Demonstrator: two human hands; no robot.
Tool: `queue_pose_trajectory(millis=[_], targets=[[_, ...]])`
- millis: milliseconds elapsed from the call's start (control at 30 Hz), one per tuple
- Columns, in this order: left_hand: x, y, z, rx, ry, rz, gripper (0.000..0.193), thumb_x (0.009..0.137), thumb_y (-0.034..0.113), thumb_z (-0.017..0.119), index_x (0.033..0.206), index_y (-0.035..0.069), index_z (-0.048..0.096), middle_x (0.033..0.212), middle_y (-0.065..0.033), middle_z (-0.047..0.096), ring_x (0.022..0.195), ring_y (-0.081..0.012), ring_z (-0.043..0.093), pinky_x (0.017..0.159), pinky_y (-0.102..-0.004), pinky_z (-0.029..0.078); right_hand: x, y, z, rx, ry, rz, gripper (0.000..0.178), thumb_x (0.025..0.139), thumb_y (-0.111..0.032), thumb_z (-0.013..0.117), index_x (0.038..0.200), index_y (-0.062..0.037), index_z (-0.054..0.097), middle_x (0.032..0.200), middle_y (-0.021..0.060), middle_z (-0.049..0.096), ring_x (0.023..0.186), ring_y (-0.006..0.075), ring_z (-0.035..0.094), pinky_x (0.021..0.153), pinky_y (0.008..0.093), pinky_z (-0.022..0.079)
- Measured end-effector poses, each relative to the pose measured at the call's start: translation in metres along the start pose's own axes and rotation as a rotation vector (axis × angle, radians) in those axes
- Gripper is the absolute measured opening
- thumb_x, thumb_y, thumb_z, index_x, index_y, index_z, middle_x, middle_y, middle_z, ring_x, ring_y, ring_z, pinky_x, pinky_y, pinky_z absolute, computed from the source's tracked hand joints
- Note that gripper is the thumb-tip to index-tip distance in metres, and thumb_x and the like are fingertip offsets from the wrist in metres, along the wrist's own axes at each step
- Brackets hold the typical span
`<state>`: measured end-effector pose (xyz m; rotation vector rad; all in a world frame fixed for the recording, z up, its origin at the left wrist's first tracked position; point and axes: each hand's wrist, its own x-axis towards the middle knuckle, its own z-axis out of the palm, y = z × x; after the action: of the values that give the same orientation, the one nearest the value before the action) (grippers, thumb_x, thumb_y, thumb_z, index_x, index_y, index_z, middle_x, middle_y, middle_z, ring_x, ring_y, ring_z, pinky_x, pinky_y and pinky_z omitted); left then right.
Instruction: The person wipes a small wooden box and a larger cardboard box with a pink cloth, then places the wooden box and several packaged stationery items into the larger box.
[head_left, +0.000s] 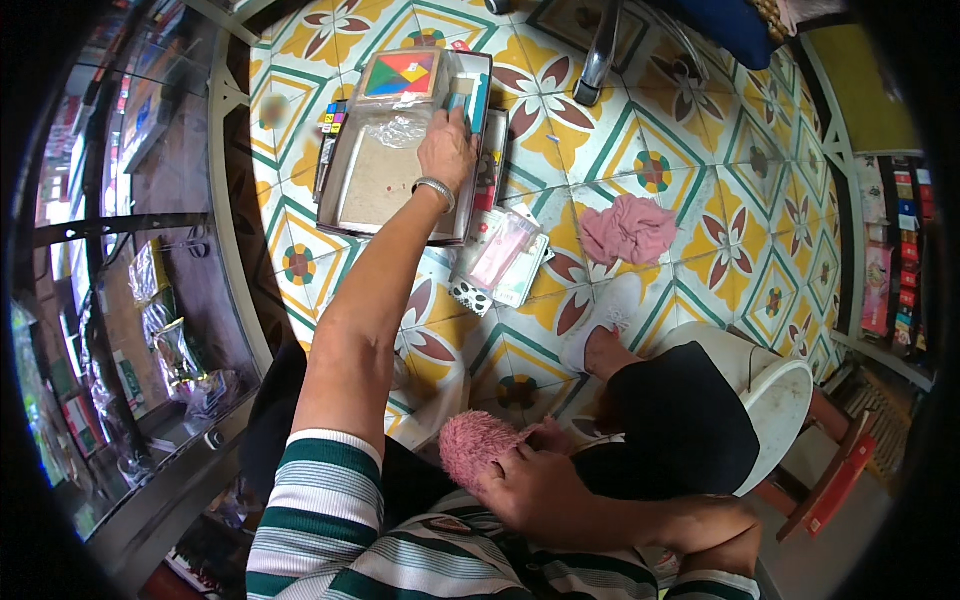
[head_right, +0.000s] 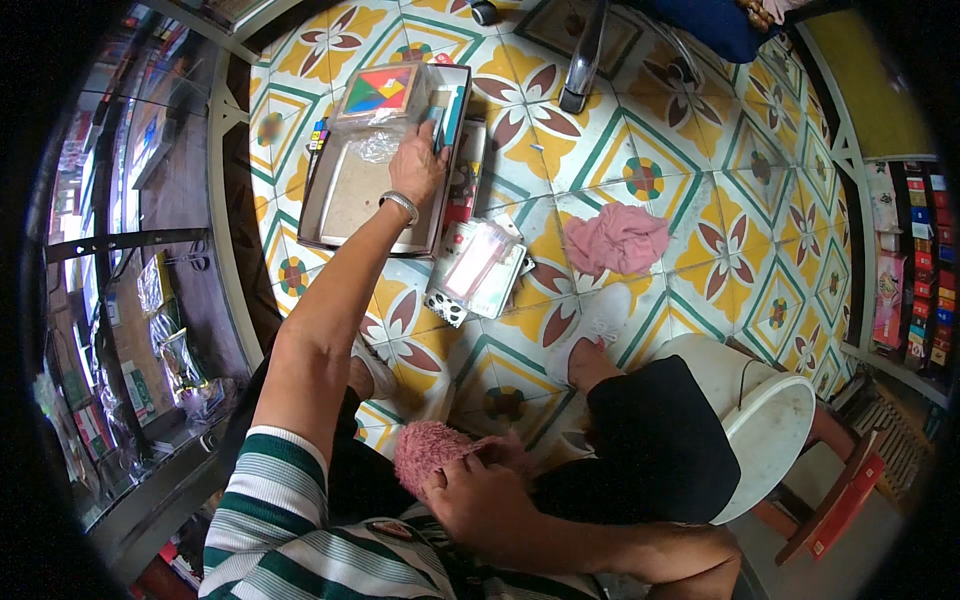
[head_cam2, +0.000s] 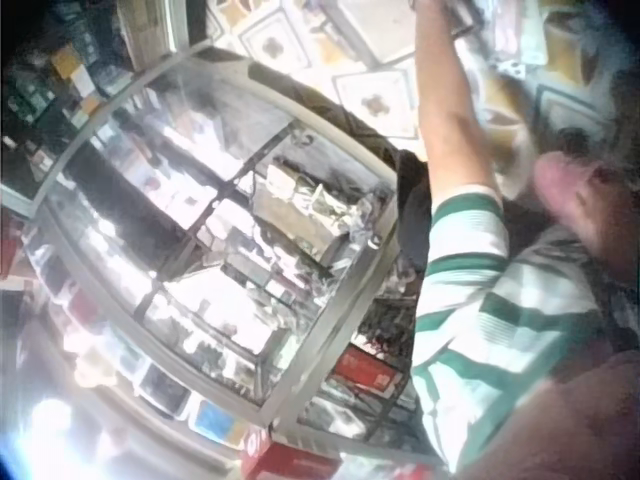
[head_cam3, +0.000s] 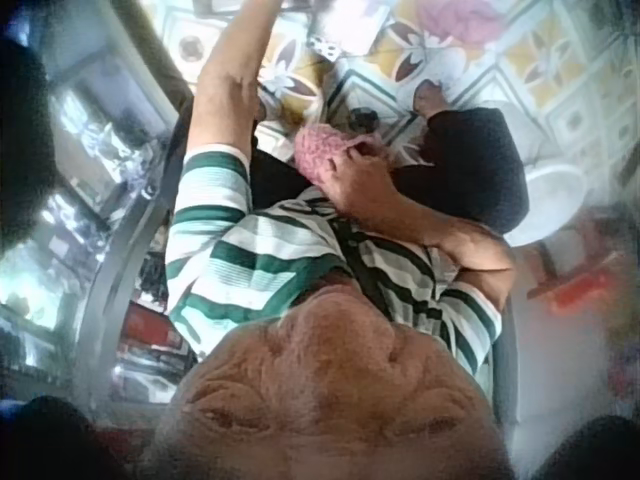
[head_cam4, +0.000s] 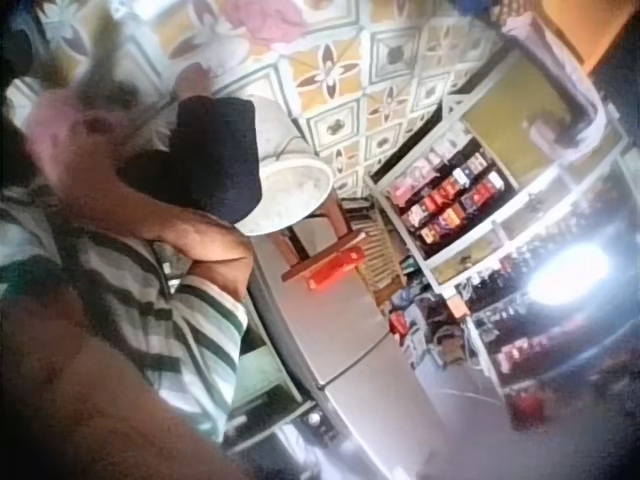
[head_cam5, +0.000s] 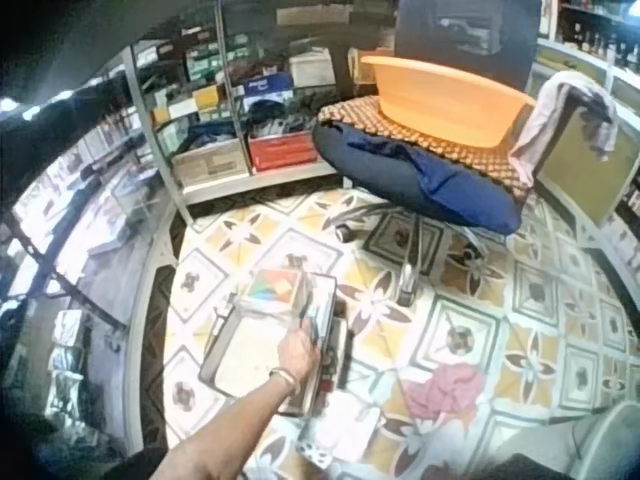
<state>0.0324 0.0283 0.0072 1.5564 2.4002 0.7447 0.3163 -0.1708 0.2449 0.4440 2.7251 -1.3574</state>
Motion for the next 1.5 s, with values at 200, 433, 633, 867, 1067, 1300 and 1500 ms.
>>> queue_pose_trajectory(millis=[200, 433, 633, 867, 1067, 1300, 1500], targets=[[0.007, -0.011, 0.007, -0.024, -0.011, 0.106, 0.038, 0.081, 0.009, 0.069, 0.118, 0.009, 0.064, 0.106, -0.0163, 0.061, 0.103, -0.0373, 0.059, 0.088, -0.0459, 0.050, 0.003, 0.000, -0.002, 0.041, -0.021, -0.006, 0.029, 0.076, -0.013, 0.066, 0.098, 0.0048, 0.061, 0.080, 0.0159, 0.056, 0.074, 0.0291, 0.063, 0.055, 0.0357, 0.053], [0.012, -0.017, 0.019, -0.092, 0.063, 0.038, 0.033, 0.079, 0.010, 0.068, 0.112, 0.009, 0.068, 0.098, -0.0193, 0.065, 0.094, -0.0395, 0.063, 0.083, -0.0483, 0.052, 0.001, 0.002, 0.003, 0.028, 0.021, -0.031, 0.030, 0.077, -0.013, 0.065, 0.100, 0.0057, 0.062, 0.081, 0.0169, 0.056, 0.073, 0.0296, 0.063, 0.057, 0.0359, 0.053], [0.012, -0.017, 0.016, -0.430, 0.078, -0.463, 0.030, 0.077, 0.006, 0.065, 0.105, 0.000, 0.067, 0.091, -0.0193, 0.070, 0.081, -0.0333, 0.068, 0.073, -0.0415, 0.055, -0.001, 0.000, 0.006, -0.040, 0.108, -0.002, 0.030, 0.083, -0.021, 0.067, 0.097, 0.0051, 0.063, 0.080, 0.0184, 0.057, 0.071, 0.0312, 0.062, 0.062, 0.0410, 0.052], [-0.036, -0.020, -0.048, -1.412, -0.400, -0.808, 0.013, 0.089, -0.001, 0.054, 0.100, -0.001, 0.062, 0.082, -0.0062, 0.058, 0.070, -0.0175, 0.056, 0.070, -0.0356, 0.057, 0.008, -0.006, -0.013, -0.036, 0.128, 0.205, 0.031, 0.097, -0.031, 0.056, 0.100, -0.0005, 0.062, 0.088, 0.0188, 0.063, 0.075, 0.0333, 0.068, 0.064, 0.0483, 0.054], [-0.082, 0.045, -0.146, -1.387, -0.415, -0.591, 0.033, 0.090, -0.004, 0.059, 0.121, 0.002, 0.053, 0.093, -0.0054, 0.065, 0.083, -0.0165, 0.064, 0.080, -0.0328, 0.056, 0.028, 0.016, -0.069, 0.344, 0.749, 0.200, 0.031, 0.097, -0.028, 0.058, 0.110, -0.0005, 0.062, 0.094, 0.0174, 0.067, 0.076, 0.0287, 0.067, 0.072, 0.0416, 0.054], [-0.169, 0.129, -0.256, -1.329, -0.470, -0.278, 0.041, 0.090, -0.006, 0.058, 0.129, -0.001, 0.047, 0.116, -0.0104, 0.066, 0.095, -0.0137, 0.064, 0.084, -0.0284, 0.051, 0.022, 0.012, -0.122, 1.072, 1.107, -0.042, 0.029, 0.097, -0.021, 0.061, 0.119, -0.0012, 0.060, 0.109, 0.0075, 0.066, 0.101, 0.0114, 0.061, 0.089, 0.0295, 0.048], [-0.225, 0.153, -0.285, -1.349, -0.399, -0.185, 0.045, 0.091, -0.002, 0.063, 0.132, -0.002, 0.045, 0.118, -0.0105, 0.065, 0.101, -0.0141, 0.063, 0.088, -0.0286, 0.051, 0.017, -0.001, -0.116, 1.527, 0.844, -0.237, 0.034, 0.095, -0.015, 0.062, 0.127, -0.0007, 0.058, 0.119, 0.0067, 0.065, 0.107, 0.0162, 0.062, 0.098, 0.0320, 0.047]])
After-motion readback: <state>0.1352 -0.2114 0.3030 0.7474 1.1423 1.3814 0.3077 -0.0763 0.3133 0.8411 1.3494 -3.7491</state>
